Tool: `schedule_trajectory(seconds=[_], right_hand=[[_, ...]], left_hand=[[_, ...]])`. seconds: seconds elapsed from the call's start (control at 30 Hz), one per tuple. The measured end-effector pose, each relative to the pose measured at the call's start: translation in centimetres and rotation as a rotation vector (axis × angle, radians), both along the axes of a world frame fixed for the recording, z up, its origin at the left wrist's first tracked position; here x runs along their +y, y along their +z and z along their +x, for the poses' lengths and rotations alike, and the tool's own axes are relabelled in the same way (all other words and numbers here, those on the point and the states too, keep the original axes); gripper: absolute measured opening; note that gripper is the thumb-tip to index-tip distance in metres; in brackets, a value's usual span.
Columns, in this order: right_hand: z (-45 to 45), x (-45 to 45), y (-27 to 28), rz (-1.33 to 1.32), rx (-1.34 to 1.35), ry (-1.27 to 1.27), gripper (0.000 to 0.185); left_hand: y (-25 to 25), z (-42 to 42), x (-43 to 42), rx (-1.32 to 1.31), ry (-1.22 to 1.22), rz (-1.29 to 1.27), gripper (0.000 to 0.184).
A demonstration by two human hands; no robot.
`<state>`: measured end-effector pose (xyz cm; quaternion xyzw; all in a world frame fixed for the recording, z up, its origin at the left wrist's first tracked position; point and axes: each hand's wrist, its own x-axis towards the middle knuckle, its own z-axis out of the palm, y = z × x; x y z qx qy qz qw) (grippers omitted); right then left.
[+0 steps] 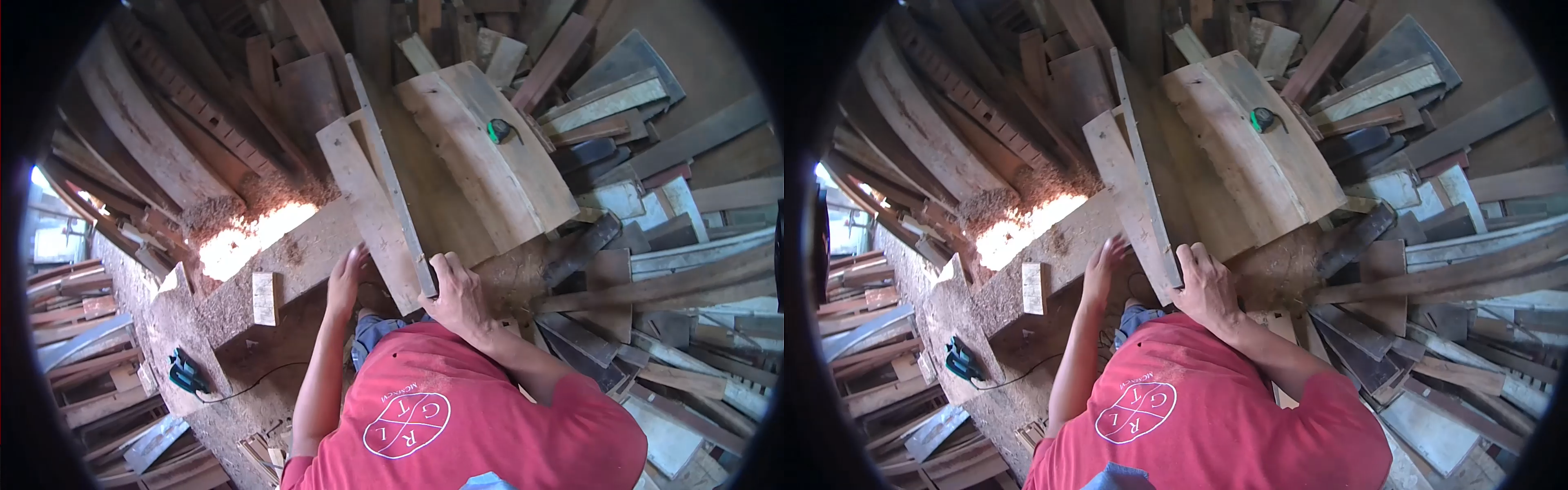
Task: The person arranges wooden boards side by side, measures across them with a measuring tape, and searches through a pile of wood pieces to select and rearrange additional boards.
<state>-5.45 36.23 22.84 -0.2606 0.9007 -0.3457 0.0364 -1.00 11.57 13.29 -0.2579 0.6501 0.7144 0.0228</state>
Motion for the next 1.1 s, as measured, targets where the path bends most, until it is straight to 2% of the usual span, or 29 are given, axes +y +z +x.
schedule_trajectory(seconds=[0.07,0.2,0.27,0.3,0.33,0.4,0.47,0.53,0.67,0.73,0.77,0.8,0.87,0.97,1.0,1.03,1.07,1.1], right_hand=[[0.4,-0.2,-0.1,-0.006,0.029,0.027,0.050],[0.9,-0.6,-0.6,-0.007,0.000,0.051,0.054],[0.6,-0.3,0.0,-0.061,0.019,0.180,0.059],[0.4,0.1,-1.1,-0.186,-0.095,0.216,0.064],[0.1,0.3,-2.8,-0.190,-0.096,0.212,0.064],[-0.6,0.6,-7.1,-0.210,-0.054,-0.053,0.063],[-1.3,1.2,-9.7,0.021,0.076,-0.198,0.064],[-1.5,1.4,-10.2,0.081,0.134,-0.213,0.065],[-1.4,1.4,-10.3,0.053,0.083,-0.214,0.062],[-2.2,2.2,-11.1,0.021,-0.101,-0.281,0.057],[-2.8,2.5,-11.3,-0.029,-0.098,-0.290,0.054],[-3.1,3.4,-11.3,0.188,0.069,-0.252,0.056],[-3.5,4.3,-12.5,0.359,0.140,-0.365,0.070],[-2.4,5.4,-13.8,0.251,0.122,-0.670,0.102],[-1.9,6.0,-15.3,0.252,0.107,-0.654,0.102],[-1.5,6.5,-16.9,0.161,-0.072,-0.773,0.100],[-1.3,6.9,-18.8,0.069,-0.249,-0.890,0.098],[-1.0,7.1,-20.9,-0.143,-0.399,-0.946,0.077]], left_hand=[[2.7,-3.8,2.0,0.033,-0.006,0.174,0.057],[3.6,-7.3,4.8,0.072,0.007,0.296,0.057],[4.2,-7.6,5.8,-0.033,0.009,-0.061,0.055],[3.0,-7.2,5.5,-0.070,0.077,-0.213,0.051],[2.6,-6.6,5.2,-0.072,0.073,-0.217,0.051],[2.6,-5.8,4.3,-0.004,0.103,0.126,0.049],[2.5,-5.3,3.7,-0.004,0.107,0.133,0.044],[1.8,-4.5,3.1,0.056,0.127,0.222,0.043],[1.8,-1.7,1.6,0.059,0.160,0.280,0.043],[2.7,-0.2,0.6,0.099,0.181,0.226,0.043],[3.1,0.6,0.0,0.114,0.179,0.207,0.046],[3.6,1.4,-0.7,0.107,0.196,0.205,0.046],[4.6,2.8,-2.0,0.098,0.209,0.161,0.047],[5.3,5.1,-3.4,0.029,0.315,0.312,0.046],[5.0,6.0,-3.7,-0.003,0.372,0.364,0.044],[5.4,6.5,-3.5,-0.012,0.388,0.359,0.044],[6.3,6.6,-3.0,-0.047,0.503,0.490,0.042],[7.1,6.6,-2.6,-0.078,0.618,0.623,0.040]])
